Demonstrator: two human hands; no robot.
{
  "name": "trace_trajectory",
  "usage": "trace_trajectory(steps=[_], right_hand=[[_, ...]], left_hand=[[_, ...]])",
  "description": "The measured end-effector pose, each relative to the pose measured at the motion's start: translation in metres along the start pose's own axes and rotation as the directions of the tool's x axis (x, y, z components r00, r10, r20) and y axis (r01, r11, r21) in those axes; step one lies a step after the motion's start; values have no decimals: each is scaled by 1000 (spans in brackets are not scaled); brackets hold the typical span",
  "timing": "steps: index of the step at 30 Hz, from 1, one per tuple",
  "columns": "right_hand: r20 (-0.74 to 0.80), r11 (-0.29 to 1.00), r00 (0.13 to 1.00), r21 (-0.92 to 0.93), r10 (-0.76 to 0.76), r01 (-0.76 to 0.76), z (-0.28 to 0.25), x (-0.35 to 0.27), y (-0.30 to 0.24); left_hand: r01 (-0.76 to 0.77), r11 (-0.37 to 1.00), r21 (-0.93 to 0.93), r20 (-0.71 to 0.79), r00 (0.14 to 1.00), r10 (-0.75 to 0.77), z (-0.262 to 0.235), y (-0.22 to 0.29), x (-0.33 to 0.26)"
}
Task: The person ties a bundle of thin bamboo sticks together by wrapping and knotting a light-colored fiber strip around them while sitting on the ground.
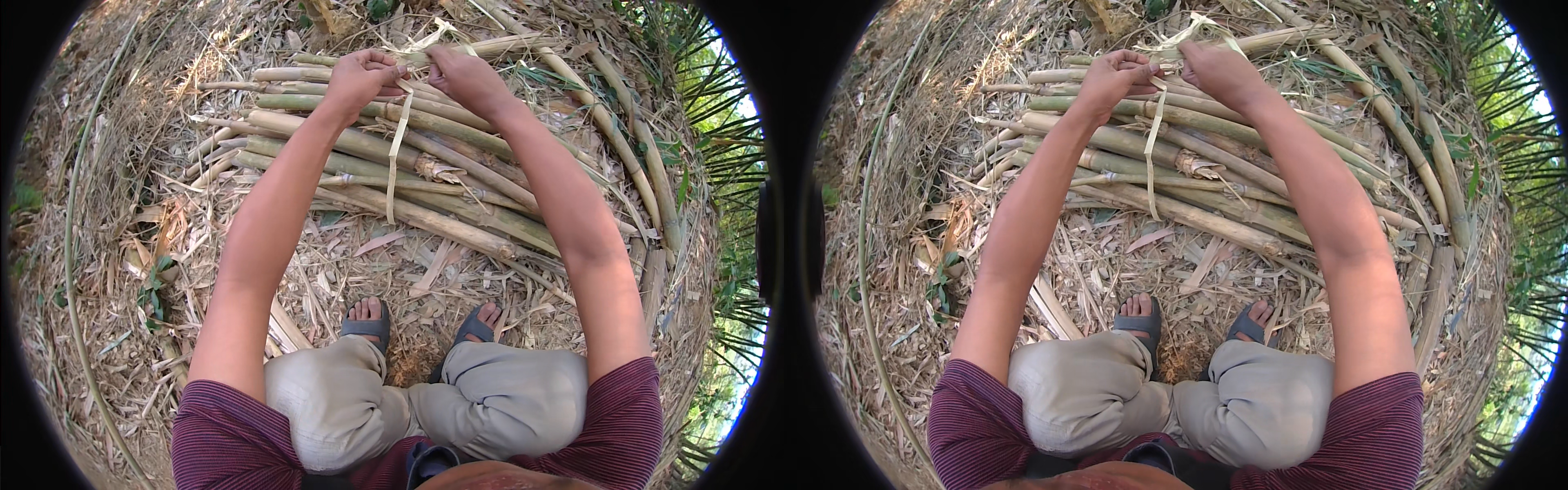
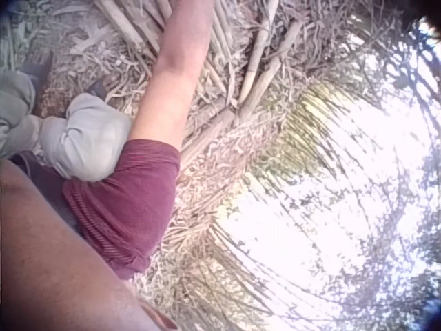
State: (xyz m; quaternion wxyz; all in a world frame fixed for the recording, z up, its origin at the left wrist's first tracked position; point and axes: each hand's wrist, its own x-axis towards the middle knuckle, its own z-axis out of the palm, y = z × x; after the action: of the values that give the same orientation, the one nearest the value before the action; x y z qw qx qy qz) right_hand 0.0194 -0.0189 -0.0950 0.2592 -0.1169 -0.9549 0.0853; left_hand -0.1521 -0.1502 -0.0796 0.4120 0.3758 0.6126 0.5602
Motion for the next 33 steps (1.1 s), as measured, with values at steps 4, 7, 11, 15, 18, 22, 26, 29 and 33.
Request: trace_trajectory(steps=[4,7,11,15,18,22,26,29,33], right_hand=[[-131,996,991,-88,-12,0,8,-10,2],[-220,991,972,-88,81,-103,15,-10,6],[-156,973,963,-36,221,-229,7,-11,11],[-135,955,945,56,296,-291,1,-20,-2],[-135,934,938,216,318,-286,-9,-48,-16],[-100,896,948,369,301,-245,-22,-75,-17],[264,526,855,696,446,-489,-45,-92,0],[408,58,702,841,584,-537,-64,-86,-9],[296,400,720,671,628,-624,-60,-81,-12]], left_hand=[[-296,583,757,-53,861,506,16,-6,-6],[-354,567,743,-66,806,589,28,-10,-8],[-497,462,735,44,715,698,50,0,-22],[2,993,-115,43,999,3,57,20,-40],[357,808,-469,422,894,-150,47,16,-48],[587,647,-487,704,702,-107,48,-10,-47],[527,768,-364,599,764,-240,77,-7,-50],[330,918,-220,443,872,-208,98,-13,-45],[86,995,48,140,986,-92,124,-6,-51]])
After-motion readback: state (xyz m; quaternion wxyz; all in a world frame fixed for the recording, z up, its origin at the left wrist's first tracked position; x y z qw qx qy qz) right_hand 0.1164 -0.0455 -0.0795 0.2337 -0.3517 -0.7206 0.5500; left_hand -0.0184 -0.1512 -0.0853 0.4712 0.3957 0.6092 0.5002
